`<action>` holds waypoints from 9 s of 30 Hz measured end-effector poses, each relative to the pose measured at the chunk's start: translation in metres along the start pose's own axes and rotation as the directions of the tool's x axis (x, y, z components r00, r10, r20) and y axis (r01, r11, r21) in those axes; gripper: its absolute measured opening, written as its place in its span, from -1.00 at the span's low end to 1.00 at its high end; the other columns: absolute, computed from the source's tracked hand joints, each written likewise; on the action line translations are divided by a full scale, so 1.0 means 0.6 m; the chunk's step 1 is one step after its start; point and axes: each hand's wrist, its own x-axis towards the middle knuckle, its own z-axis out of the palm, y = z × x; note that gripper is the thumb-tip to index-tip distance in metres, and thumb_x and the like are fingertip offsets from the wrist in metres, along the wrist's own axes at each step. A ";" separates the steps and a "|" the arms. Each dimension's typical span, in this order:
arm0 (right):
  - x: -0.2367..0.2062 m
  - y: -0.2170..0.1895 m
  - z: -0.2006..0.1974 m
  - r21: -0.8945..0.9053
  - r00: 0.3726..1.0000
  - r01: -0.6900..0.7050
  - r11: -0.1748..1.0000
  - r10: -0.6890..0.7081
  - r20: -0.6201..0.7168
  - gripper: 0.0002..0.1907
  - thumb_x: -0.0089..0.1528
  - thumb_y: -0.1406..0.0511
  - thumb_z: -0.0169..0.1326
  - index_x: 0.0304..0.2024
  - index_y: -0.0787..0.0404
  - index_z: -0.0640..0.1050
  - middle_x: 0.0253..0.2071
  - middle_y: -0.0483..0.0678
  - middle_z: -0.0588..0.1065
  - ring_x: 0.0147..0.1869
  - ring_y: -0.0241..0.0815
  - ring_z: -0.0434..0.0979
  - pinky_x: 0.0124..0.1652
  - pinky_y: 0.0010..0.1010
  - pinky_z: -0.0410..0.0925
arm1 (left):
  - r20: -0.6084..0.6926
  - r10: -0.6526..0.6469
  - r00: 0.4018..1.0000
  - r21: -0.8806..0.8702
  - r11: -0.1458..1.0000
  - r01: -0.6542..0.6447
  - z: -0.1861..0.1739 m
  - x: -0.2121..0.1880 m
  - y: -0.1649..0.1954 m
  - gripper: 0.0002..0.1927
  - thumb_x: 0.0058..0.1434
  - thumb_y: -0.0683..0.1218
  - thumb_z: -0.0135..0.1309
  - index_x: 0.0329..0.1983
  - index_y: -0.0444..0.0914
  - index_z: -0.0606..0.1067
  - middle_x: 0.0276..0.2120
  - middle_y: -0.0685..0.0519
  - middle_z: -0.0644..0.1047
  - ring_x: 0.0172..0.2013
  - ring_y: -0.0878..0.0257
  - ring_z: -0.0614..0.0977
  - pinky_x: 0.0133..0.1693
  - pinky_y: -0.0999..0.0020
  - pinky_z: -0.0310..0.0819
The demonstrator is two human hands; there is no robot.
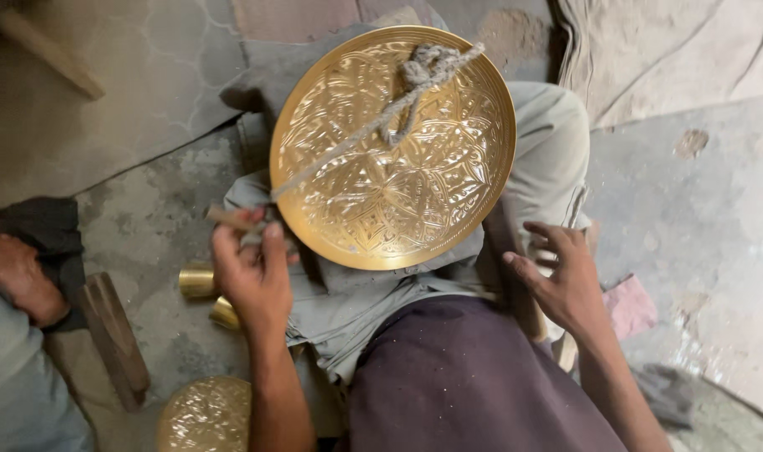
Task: The person sits on the floor with an engraved brass tray on their lap, holds a chisel against the tray's surface with one hand, and strikes the chisel with a wooden mallet held in the other hand, working the decorative pattern across the tray. They reposition the chisel repeatedly and occasionally rotate the tray to reach new areas.
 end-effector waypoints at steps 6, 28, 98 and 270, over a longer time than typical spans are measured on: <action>0.048 -0.066 0.003 0.244 0.989 0.137 0.960 -0.117 -0.094 -0.51 0.39 0.22 0.08 0.29 0.35 0.42 0.05 0.10 0.59 0.11 -0.11 0.59 0.03 -0.38 0.41 | 0.115 0.355 0.928 0.249 0.894 -0.373 0.001 0.047 0.011 -0.55 0.26 -0.31 0.16 0.20 -0.38 0.35 -0.01 -0.18 0.58 -0.09 0.00 0.71 -0.19 0.27 0.61; 0.190 -0.237 -0.003 -0.130 0.809 0.521 0.844 -0.536 -0.242 -0.81 0.37 0.29 0.13 -0.07 0.30 0.60 -0.25 0.09 0.62 -0.23 -0.04 0.64 -0.24 -0.26 0.43 | 0.074 0.305 0.950 0.155 0.937 -0.313 -0.054 0.082 0.052 -0.72 0.34 -0.25 0.09 0.10 -0.30 0.40 -0.09 -0.07 0.66 -0.10 0.09 0.74 -0.12 0.24 0.62; 0.192 -0.180 0.015 0.796 0.990 0.082 0.600 -0.141 0.004 -0.55 0.07 0.54 0.20 -0.01 0.23 0.43 -0.20 -0.03 0.47 -0.15 -0.12 0.56 -0.08 -0.29 0.51 | -0.094 0.288 0.953 0.026 0.958 -0.287 0.059 -0.028 -0.139 -0.51 0.56 0.14 -0.10 0.18 -0.40 0.30 -0.17 -0.06 0.51 -0.22 0.21 0.56 -0.15 0.32 0.47; 0.195 -0.095 -0.191 -0.767 0.800 0.579 0.277 -0.376 0.468 -0.65 0.20 0.59 0.06 0.06 0.46 0.51 -0.32 0.22 0.54 -0.45 -0.09 0.53 -0.45 -0.39 0.41 | 0.642 0.129 0.756 0.118 0.957 -0.264 0.310 0.009 -0.031 -0.60 0.30 -0.10 0.19 0.09 -0.34 0.34 -0.34 -0.18 0.59 -0.37 0.02 0.71 -0.45 0.21 0.65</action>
